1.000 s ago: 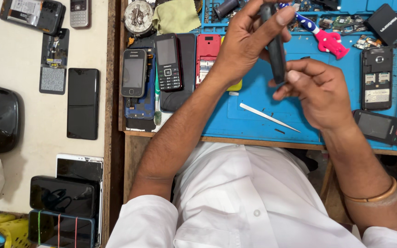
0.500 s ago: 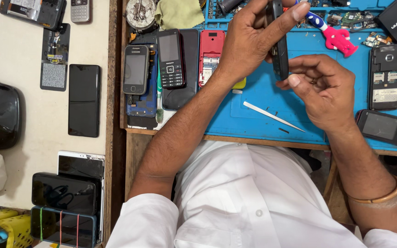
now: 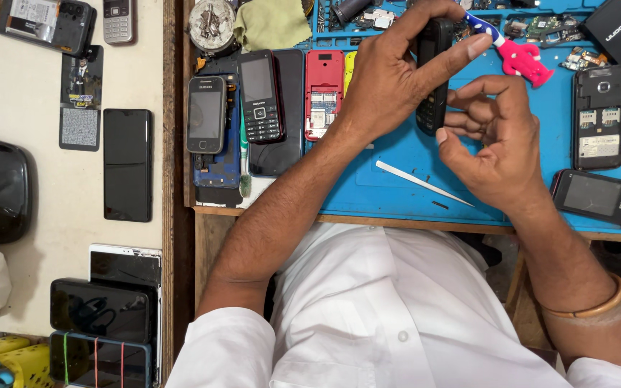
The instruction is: The person disassembles and reassembles several feature phones on a workbench. They remove back covers and batteries, use a prying tool to separate casing, and handle multiple phones one at a time.
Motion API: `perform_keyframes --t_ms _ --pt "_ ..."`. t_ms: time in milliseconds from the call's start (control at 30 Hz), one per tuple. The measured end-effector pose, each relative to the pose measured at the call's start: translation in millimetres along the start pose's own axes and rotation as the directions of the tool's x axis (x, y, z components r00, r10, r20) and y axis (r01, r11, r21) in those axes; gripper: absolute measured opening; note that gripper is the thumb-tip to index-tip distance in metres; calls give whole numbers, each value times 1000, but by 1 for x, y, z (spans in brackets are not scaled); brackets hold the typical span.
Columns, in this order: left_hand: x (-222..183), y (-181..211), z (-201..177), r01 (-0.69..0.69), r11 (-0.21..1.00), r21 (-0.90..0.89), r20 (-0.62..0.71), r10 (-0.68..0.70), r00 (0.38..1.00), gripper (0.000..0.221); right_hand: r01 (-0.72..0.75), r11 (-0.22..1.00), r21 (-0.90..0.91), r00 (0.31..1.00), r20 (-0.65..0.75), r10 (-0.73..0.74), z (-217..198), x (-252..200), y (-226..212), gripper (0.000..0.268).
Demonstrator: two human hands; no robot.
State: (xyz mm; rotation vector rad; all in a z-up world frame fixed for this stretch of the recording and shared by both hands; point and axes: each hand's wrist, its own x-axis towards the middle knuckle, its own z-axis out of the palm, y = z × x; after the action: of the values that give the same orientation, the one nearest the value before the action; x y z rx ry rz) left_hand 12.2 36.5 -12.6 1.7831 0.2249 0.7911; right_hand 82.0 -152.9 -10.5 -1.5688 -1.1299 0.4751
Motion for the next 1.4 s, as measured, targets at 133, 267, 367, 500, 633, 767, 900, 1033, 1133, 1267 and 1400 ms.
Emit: perform_keyframes --t_ms 133,267,367,500,633,767,900,1033,1133,1267,1400 --pt "-1 -2 0 -59 995 -78 22 61 998 48 -23 995 95 999 49 18 -2 4 4 50" --pt "-2 1 0 63 998 -27 105 -60 993 57 -47 986 160 998 50 40 -2 3 7 57" --pt "2 5 -5 41 997 -63 179 -30 983 74 -14 988 152 1000 1 14 -4 4 7 53" --pt "3 8 -11 20 980 -198 270 35 962 81 2 996 91 1000 -31 1 -6 3 7 53" --pt "3 7 -17 -22 945 -327 307 128 943 81 35 997 68 998 -58 -31 -8 1 5 55" --pt "3 0 -20 33 940 -340 357 96 929 81 38 997 61 998 -62 -34 -8 0 5 54" --pt "3 -8 -16 30 939 -342 312 84 946 59 20 970 242 1000 -29 -13 -7 3 3 49" --pt "4 -16 -13 116 959 -258 264 -45 963 40 -103 820 563 995 48 92 -10 8 -2 49" --pt "8 -21 -13 62 945 -320 275 30 961 39 -175 674 718 982 76 174 -13 11 -6 53" --pt "8 -25 -15 163 885 -437 288 -34 957 42 -180 564 806 982 116 148 -20 11 -4 47" --pt "8 -25 -14 242 838 -489 286 -108 952 43 -192 459 867 981 152 125 -25 8 3 45"
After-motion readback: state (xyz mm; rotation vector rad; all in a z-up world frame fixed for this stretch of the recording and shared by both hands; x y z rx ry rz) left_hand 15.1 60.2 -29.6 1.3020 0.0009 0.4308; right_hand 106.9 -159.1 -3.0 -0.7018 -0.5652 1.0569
